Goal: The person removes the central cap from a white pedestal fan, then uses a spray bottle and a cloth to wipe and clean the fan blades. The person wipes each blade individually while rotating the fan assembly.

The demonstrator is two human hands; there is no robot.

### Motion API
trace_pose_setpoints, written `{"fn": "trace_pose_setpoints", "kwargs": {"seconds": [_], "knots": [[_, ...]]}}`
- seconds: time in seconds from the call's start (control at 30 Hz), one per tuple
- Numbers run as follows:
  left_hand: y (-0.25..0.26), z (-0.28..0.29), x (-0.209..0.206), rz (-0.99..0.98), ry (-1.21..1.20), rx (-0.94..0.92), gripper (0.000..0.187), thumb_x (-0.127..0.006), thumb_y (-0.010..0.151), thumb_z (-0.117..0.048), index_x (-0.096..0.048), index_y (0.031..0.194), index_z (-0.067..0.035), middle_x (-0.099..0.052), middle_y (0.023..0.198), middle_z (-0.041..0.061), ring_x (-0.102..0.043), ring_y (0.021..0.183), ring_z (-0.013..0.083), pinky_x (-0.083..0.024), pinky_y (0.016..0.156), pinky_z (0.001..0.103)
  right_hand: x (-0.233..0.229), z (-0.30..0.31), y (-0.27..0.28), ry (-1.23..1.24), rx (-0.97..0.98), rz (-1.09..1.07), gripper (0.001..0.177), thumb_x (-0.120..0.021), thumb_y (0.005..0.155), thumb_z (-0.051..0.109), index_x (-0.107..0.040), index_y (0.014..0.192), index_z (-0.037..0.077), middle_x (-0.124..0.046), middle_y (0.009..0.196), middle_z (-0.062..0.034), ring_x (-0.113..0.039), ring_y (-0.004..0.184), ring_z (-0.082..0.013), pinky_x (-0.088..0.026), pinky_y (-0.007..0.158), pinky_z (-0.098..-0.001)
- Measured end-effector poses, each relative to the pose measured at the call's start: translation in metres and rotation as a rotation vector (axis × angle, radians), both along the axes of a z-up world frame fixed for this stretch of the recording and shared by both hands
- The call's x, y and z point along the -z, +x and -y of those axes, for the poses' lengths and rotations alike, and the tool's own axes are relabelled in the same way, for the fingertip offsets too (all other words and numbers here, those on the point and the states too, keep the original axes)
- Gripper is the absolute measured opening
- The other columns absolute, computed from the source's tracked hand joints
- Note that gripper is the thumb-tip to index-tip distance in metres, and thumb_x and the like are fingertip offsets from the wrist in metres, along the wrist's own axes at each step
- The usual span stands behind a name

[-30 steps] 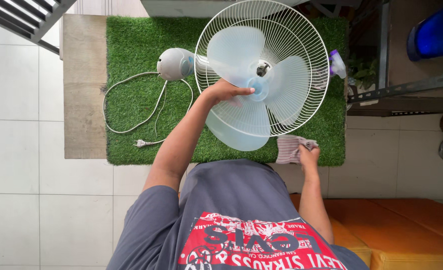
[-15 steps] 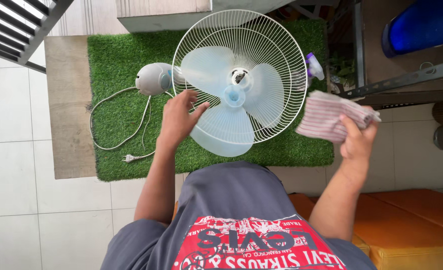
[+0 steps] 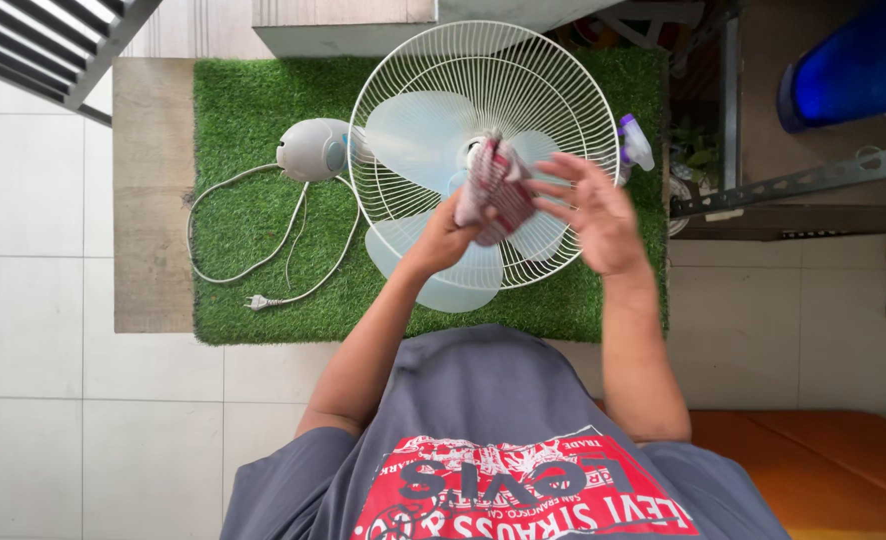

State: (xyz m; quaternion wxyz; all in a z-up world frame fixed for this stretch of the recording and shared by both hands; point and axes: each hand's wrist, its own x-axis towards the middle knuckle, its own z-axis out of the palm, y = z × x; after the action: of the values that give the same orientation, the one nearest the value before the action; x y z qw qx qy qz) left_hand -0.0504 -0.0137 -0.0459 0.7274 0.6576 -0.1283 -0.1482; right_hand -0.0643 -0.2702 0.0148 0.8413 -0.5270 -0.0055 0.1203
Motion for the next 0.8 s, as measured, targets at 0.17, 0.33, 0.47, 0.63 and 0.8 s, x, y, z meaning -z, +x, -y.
{"fn": "trace_pose_setpoints", "kwargs": {"seconds": [0.17,0.33,0.47,0.63,0.8], "knots": [[0.007,-0.018,0.033,-0.568,-0.660,-0.177,0.052,-0.066,0.094,-0.039,-0.051,0.139,-0.016,-0.065,0.132,0.003,-0.057,0.127,0.0239,-0.052,0.105,0.043,0.106,0.116,0.018,-0.514,0.696,0.027,0.038,-0.067,0.099,0.000,-0.060,0.136,-0.002,-0.064,0.132,-0.0232,-0.068,0.105,-0.0245,-0.061,0.086,-0.0330],[0.001,-0.027,0.040,-0.455,-0.697,-0.145,0.046,-0.072,0.095,-0.014,-0.054,0.136,-0.006,-0.067,0.129,0.006,-0.060,0.125,0.0252,-0.051,0.110,0.044,0.197,0.156,0.036,-1.105,0.435,0.068,0.084,-0.090,0.077,0.003,-0.041,0.146,0.002,-0.051,0.142,-0.0213,-0.050,0.130,-0.0340,-0.045,0.100,-0.0482],[0.003,-0.024,0.048,-0.476,-0.641,-0.182,0.042,-0.073,0.095,-0.004,-0.057,0.134,0.001,-0.068,0.130,0.010,-0.064,0.124,0.0257,-0.051,0.110,0.045,0.221,0.141,0.070,-0.984,0.374,0.097,0.083,-0.094,0.081,0.015,-0.044,0.146,0.003,-0.058,0.141,-0.0176,-0.054,0.132,-0.0303,-0.045,0.107,-0.0447],[0.008,-0.029,0.038,-0.453,-0.415,-0.127,0.048,-0.071,0.092,-0.007,-0.055,0.138,-0.007,-0.066,0.131,0.006,-0.061,0.124,0.0210,-0.050,0.107,0.040,0.217,0.128,0.093,-0.928,0.456,0.063,0.064,-0.090,0.089,0.025,-0.054,0.139,0.005,-0.069,0.130,-0.0106,-0.066,0.121,-0.0248,-0.052,0.101,-0.0390],[0.018,-0.047,-0.007,0.013,0.074,0.034,0.048,-0.065,0.090,-0.001,-0.054,0.136,-0.006,-0.067,0.124,0.007,-0.064,0.118,0.0194,-0.051,0.106,0.037,0.212,0.132,0.101,-0.952,0.579,-0.140,0.051,-0.078,0.098,0.037,-0.059,0.136,0.008,-0.070,0.126,-0.0081,-0.066,0.116,-0.0220,-0.051,0.101,-0.0370]]}}
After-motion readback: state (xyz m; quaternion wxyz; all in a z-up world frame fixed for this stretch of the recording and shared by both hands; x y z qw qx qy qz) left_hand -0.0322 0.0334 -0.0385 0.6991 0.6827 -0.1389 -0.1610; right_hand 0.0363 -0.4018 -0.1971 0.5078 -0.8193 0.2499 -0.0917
